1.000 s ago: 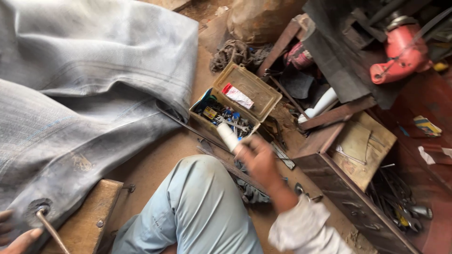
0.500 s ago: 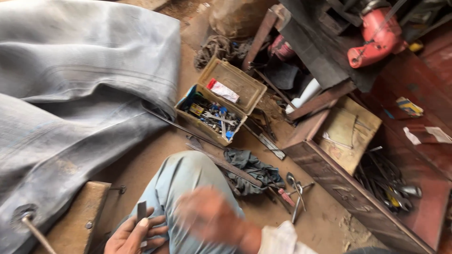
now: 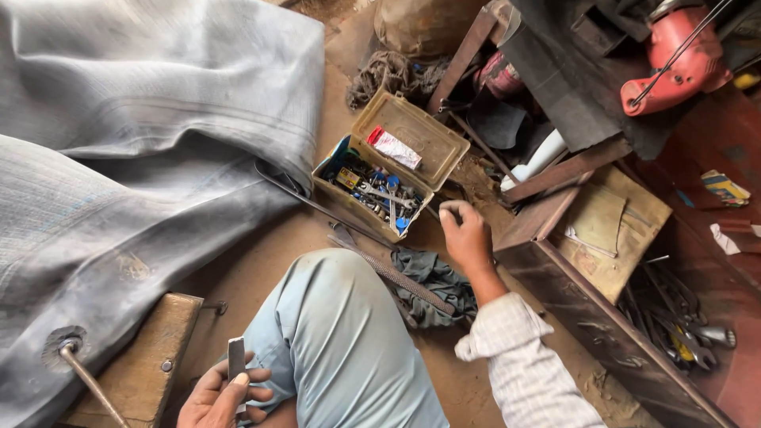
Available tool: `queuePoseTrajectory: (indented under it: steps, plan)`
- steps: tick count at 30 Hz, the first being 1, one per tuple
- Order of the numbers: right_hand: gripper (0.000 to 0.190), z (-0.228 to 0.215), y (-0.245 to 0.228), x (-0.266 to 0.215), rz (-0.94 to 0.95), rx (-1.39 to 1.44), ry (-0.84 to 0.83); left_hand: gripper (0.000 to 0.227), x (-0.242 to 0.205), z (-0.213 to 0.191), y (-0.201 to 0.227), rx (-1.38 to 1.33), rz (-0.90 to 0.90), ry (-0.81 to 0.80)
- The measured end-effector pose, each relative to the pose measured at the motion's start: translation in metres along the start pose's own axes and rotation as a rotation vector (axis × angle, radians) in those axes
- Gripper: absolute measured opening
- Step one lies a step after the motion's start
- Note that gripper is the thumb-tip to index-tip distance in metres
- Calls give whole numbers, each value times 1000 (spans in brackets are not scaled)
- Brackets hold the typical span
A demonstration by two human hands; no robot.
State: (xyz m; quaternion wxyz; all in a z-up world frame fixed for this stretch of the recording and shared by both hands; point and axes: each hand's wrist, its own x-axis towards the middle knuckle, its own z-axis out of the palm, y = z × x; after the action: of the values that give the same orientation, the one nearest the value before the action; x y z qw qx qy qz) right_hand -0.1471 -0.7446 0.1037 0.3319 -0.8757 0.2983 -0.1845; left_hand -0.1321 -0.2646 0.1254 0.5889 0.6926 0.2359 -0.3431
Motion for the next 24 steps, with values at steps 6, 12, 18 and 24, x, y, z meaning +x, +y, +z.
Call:
queuePoseTrajectory:
  steps: [6,12,18,24]
  plan:
    - [18,-13,10,-21,133,-24,-17,44,2,-11,-18,-62,96,-37]
    - [17,-21,6,-85,90,96,-192,38,-5,20,2,-46,104,75]
    - [26,4,-18,-102,-75,-71,-301,29,-7,38,16,-46,135,10]
    - [27,14,-49,-53,11,-410,-568,26,-7,38,12,-54,96,-27]
